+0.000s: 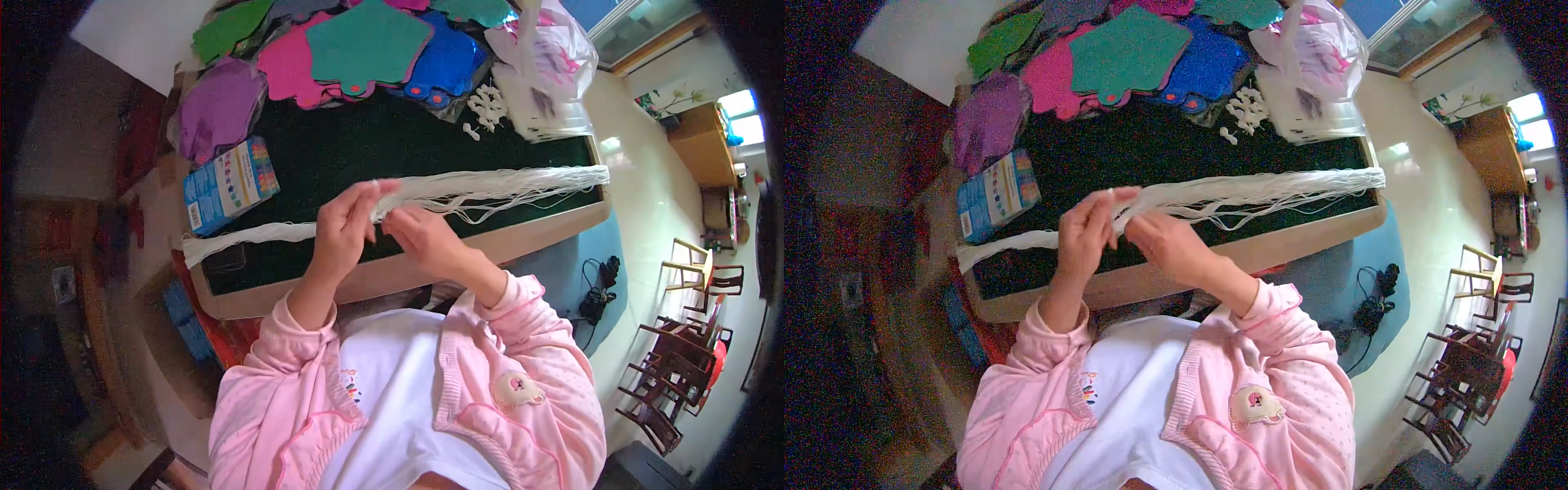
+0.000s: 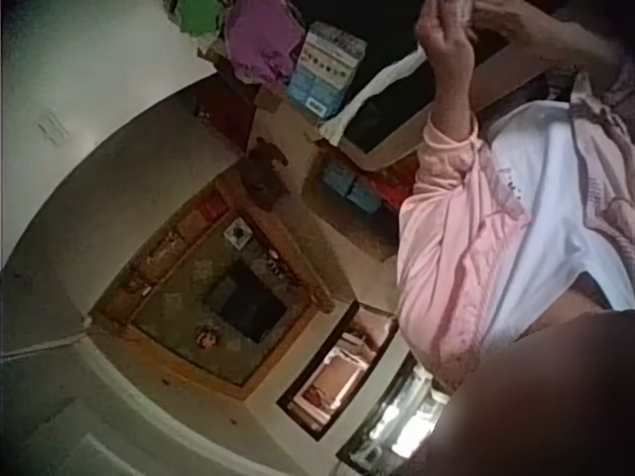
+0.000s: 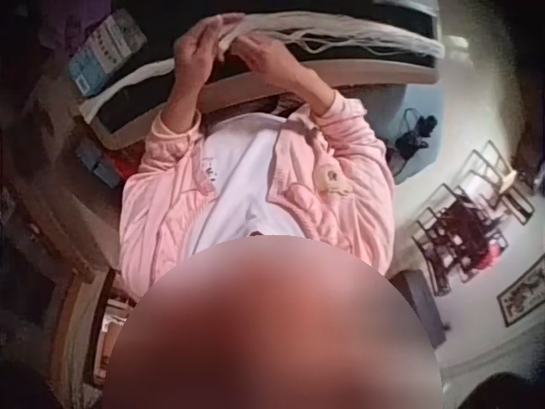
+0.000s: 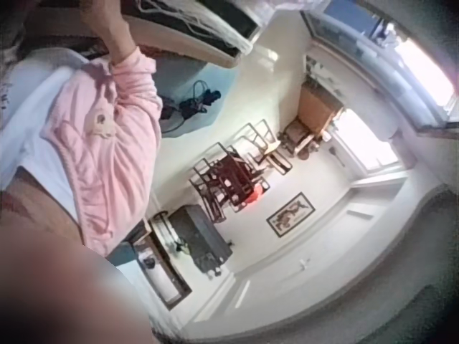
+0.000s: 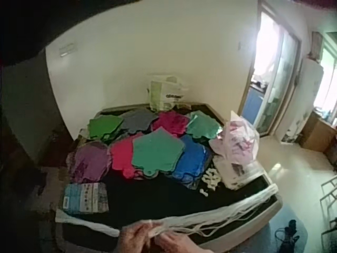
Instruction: Organizing and bundling strands of white yarn or thread on a table.
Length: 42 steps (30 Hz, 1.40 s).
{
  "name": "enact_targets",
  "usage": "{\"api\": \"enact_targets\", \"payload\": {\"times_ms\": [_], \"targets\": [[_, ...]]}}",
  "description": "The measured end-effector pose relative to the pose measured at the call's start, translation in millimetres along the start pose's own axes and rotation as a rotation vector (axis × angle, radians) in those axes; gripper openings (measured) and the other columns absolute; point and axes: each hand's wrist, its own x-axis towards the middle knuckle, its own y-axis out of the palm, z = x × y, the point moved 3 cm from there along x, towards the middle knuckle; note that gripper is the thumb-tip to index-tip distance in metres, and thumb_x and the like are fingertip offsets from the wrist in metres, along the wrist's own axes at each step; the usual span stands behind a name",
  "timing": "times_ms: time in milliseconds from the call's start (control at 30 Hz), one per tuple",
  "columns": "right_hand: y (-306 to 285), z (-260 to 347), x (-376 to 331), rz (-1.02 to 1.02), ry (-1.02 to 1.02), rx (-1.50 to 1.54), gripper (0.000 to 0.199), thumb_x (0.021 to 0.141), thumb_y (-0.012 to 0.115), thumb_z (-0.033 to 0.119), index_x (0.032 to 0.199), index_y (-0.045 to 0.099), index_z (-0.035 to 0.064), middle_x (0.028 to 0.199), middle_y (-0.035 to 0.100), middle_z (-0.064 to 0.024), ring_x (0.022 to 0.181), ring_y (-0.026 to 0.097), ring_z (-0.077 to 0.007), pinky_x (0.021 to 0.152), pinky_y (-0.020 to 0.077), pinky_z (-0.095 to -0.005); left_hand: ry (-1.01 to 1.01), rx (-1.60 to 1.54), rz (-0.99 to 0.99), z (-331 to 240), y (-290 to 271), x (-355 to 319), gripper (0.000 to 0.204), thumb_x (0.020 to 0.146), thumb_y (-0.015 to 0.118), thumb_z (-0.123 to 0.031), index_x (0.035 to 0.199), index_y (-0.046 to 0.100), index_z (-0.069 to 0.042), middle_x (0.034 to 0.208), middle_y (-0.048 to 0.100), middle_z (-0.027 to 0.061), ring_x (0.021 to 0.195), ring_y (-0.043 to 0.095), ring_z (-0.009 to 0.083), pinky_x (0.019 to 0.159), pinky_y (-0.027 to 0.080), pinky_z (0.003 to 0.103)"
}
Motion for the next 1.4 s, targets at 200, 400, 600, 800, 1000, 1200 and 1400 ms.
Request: {"api": "enact_targets", "payload": {"times_ms": [200, 400, 600, 800, 1000, 1200, 1400], "targets": [[3.6, -39.6, 3.7, -0.061, 0.264, 0.237, 0.025, 0.092, 0.045, 0.018, 0.078, 0.048, -0.0024, 0.069, 0.051, -0.0179, 0.063, 0.048, -0.0304, 0.058, 0.0381, -0.0376, -0.278, -0.014, 0.441, -20.2, -11.3, -20.8, 0.027, 0.092, 0.048, -0.019, 0.072, 0.057, -0.003, 0.054, 0.047, 0.0000, 0.046, 0.044, 0.0096, 0.043, 0.034, 0.025], [7.2, -46.2, -1.8, 0.045, 0.385, 0.206, 0.032, 0.095, 0.037, 0.022, 0.081, 0.052, -0.0022, 0.072, 0.053, -0.0131, 0.069, 0.051, -0.0224, 0.066, 0.0416, -0.0323, 0.112, -0.449, 0.255, -100.2, -44.1, -54.9, 0.019, 0.088, 0.052, -0.018, 0.074, 0.055, -0.005, 0.056, 0.050, 0.0007, 0.045, 0.047, 0.0127, 0.042, 0.036, 0.024], [-13.7, 9.5, 24.9, -0.227, 0.200, 0.921, 0.036, 0.099, 0.031, 0.021, 0.123, 0.047, -0.0009, 0.107, 0.058, -0.0118, 0.101, 0.054, -0.0173, 0.090, 0.0402, -0.0309, -0.142, -0.366, 0.321, -79.1, -12.0, -27.2, 0.029, 0.096, 0.040, -0.024, 0.082, 0.053, -0.002, 0.061, 0.053, 0.0037, 0.043, 0.041, 0.0032, 0.040, 0.031, 0.018], [-17.7, 47.6, -0.9, -0.105, 0.115, 0.470, 0.012, 0.087, 0.045, -0.003, 0.094, 0.054, -0.0031, 0.079, 0.057, -0.0098, 0.070, 0.057, -0.0168, 0.065, 0.0444, -0.0267, -0.065, -0.069, 0.120, -25.8, -13.5, -0.3, 0.030, 0.095, 0.044, -0.025, 0.095, 0.061, 0.000, 0.088, 0.066, 0.0064, 0.045, 0.040, 0.0020, 0.040, 0.031, 0.016], [-23.0, 20.7, 3.7, -0.063, 0.224, 0.136, 0.012, 0.080, 0.054, -0.002, 0.091, 0.052, 0.0018, 0.070, 0.053, -0.0154, 0.060, 0.053, -0.0275, 0.059, 0.0458, -0.0295, -0.209, -0.361, 0.417, -36.2, -2.6, -28.9, 0.027, 0.095, 0.044, -0.022, 0.092, 0.063, -0.002, 0.059, 0.054, -0.0002, 0.050, 0.045, 0.0014, 0.040, 0.029, 0.018], [-24.6, 19.5, 3.1, -0.229, 0.099, 0.263, 0.017, 0.076, 0.056, -0.004, 0.093, 0.054, 0.0000, 0.074, 0.057, -0.0152, 0.067, 0.059, -0.0314, 0.059, 0.0468, -0.0312, -0.167, 0.097, 0.502, -10.9, -6.9, -22.7, 0.024, 0.096, 0.042, -0.020, 0.093, 0.061, -0.006, 0.078, 0.063, -0.0007, 0.048, 0.041, 0.0016, 0.045, 0.032, 0.016], [-14.4, 23.8, 3.3, -0.118, -0.004, 0.125, 0.014, 0.077, 0.055, -0.004, 0.091, 0.054, -0.0012, 0.075, 0.059, -0.0145, 0.067, 0.060, -0.0304, 0.059, 0.0464, -0.0317, -0.147, -0.199, 0.296, -17.9, -12.0, -16.1, 0.028, 0.094, 0.044, -0.021, 0.092, 0.062, -0.001, 0.067, 0.060, 0.0007, 0.047, 0.042, 0.0021, 0.042, 0.033, 0.017]]}}
